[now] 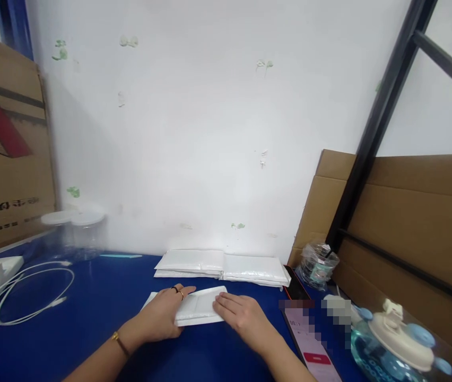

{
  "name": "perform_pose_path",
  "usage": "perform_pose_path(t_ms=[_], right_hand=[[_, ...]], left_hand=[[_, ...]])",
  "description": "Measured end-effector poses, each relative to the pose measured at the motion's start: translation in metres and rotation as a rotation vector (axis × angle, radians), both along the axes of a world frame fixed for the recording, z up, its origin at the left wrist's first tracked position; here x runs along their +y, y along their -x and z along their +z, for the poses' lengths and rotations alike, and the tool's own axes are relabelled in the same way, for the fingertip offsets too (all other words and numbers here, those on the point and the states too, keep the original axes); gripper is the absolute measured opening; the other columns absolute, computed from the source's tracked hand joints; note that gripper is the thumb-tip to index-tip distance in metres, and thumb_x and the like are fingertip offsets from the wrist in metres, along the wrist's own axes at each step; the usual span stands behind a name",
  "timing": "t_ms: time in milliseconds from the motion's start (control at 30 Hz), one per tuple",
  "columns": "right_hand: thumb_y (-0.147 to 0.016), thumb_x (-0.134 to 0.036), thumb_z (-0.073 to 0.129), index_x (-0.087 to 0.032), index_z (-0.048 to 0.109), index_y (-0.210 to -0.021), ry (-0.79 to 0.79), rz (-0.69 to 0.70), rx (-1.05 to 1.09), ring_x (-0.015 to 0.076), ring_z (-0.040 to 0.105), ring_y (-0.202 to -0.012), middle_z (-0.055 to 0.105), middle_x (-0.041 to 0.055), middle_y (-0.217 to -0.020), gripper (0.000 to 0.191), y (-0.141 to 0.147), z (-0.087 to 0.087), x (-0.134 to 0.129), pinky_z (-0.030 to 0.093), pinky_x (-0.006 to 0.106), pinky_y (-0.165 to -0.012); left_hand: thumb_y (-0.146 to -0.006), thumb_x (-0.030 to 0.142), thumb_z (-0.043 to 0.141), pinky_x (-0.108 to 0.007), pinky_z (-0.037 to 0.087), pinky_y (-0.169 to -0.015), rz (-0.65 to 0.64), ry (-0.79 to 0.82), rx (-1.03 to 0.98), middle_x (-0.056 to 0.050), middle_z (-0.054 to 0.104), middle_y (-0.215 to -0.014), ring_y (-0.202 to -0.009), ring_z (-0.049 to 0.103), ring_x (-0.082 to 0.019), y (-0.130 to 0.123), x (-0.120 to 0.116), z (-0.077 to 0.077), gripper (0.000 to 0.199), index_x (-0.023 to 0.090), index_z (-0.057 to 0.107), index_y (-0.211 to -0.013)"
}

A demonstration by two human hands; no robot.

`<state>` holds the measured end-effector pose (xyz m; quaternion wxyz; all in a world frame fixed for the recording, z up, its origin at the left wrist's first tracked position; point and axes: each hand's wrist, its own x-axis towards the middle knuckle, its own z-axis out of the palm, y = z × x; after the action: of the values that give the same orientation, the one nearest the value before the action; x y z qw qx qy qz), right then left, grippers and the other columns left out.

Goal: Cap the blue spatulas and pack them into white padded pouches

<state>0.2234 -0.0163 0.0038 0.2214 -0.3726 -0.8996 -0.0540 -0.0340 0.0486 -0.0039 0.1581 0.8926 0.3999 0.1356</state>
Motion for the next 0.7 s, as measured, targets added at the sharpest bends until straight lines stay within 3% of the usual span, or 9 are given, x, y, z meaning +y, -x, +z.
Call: perform_pose_path(t_ms=[67, 200, 333, 433, 600, 700], right_hand=[[-0.088, -0.011, 0.039, -0.028, 0.056, -0.123, 0.039, -0.101, 0.053, 0.0232, 0.057, -0.112, 0.063, 0.0049, -0.118, 0.043, -0.011, -0.014, 0.005, 0.047, 0.039, -0.095], [-0.074, -0.002, 0.038, -0.025, 0.060, -0.118, 0.178, -0.276, 0.194, 0.0223, 0.060, -0.107, 0.064, 0.0047, -0.117, 0.054, -0.030, -0.030, 0.015, 0.048, 0.037, -0.094], [-0.062, 0.003, 0.035, -0.021, 0.060, -0.115, 0.245, -0.294, 0.369, 0.0191, 0.059, -0.107, 0.063, 0.0051, -0.116, 0.064, -0.043, -0.036, 0.019, 0.045, 0.035, -0.096], [-0.063, 0.001, 0.036, -0.021, 0.059, -0.116, 0.299, -0.302, 0.485, 0.0191, 0.059, -0.105, 0.063, 0.0058, -0.114, 0.061, -0.052, -0.040, 0.022, 0.045, 0.036, -0.095], [-0.082, -0.023, 0.048, -0.019, 0.051, -0.125, 0.515, -0.293, 0.626, 0.0226, 0.053, -0.115, 0.058, 0.0099, -0.123, 0.044, -0.061, -0.032, 0.015, 0.040, 0.040, -0.099], [-0.073, -0.038, 0.066, -0.021, 0.036, -0.137, 0.671, -0.174, 0.577, 0.0258, 0.044, -0.123, 0.050, 0.0110, -0.133, 0.073, -0.056, -0.023, 0.005, 0.034, 0.042, -0.104]], left_hand=[[-0.052, 0.024, 0.063, -0.043, 0.038, -0.084, 0.014, -0.029, 0.050, -0.012, 0.057, -0.108, -0.099, 0.054, -0.033, -0.003, 0.000, 0.003, 0.071, 0.026, 0.052, -0.121], [-0.039, 0.019, 0.071, -0.043, 0.040, -0.079, -0.003, -0.078, 0.150, -0.009, 0.062, -0.091, -0.089, 0.057, -0.034, -0.010, 0.002, 0.024, 0.071, 0.024, 0.058, -0.109], [-0.030, 0.014, 0.078, -0.047, 0.037, -0.080, -0.036, -0.169, 0.295, -0.008, 0.065, -0.077, -0.080, 0.059, -0.034, -0.024, -0.002, 0.059, 0.062, 0.022, 0.063, -0.089], [-0.031, 0.010, 0.081, -0.049, 0.034, -0.083, -0.041, -0.248, 0.438, -0.012, 0.066, -0.083, -0.086, 0.057, -0.036, -0.033, -0.010, 0.087, 0.068, 0.021, 0.062, -0.095], [-0.035, 0.005, 0.079, -0.051, 0.032, -0.087, 0.007, -0.248, 0.514, -0.014, 0.065, -0.093, -0.089, 0.059, -0.036, -0.040, -0.021, 0.113, 0.071, 0.020, 0.061, -0.102], [-0.043, 0.005, 0.075, -0.049, 0.039, -0.080, 0.044, -0.263, 0.594, -0.015, 0.064, -0.094, -0.086, 0.061, -0.035, -0.040, -0.025, 0.117, 0.062, 0.018, 0.061, -0.102]])
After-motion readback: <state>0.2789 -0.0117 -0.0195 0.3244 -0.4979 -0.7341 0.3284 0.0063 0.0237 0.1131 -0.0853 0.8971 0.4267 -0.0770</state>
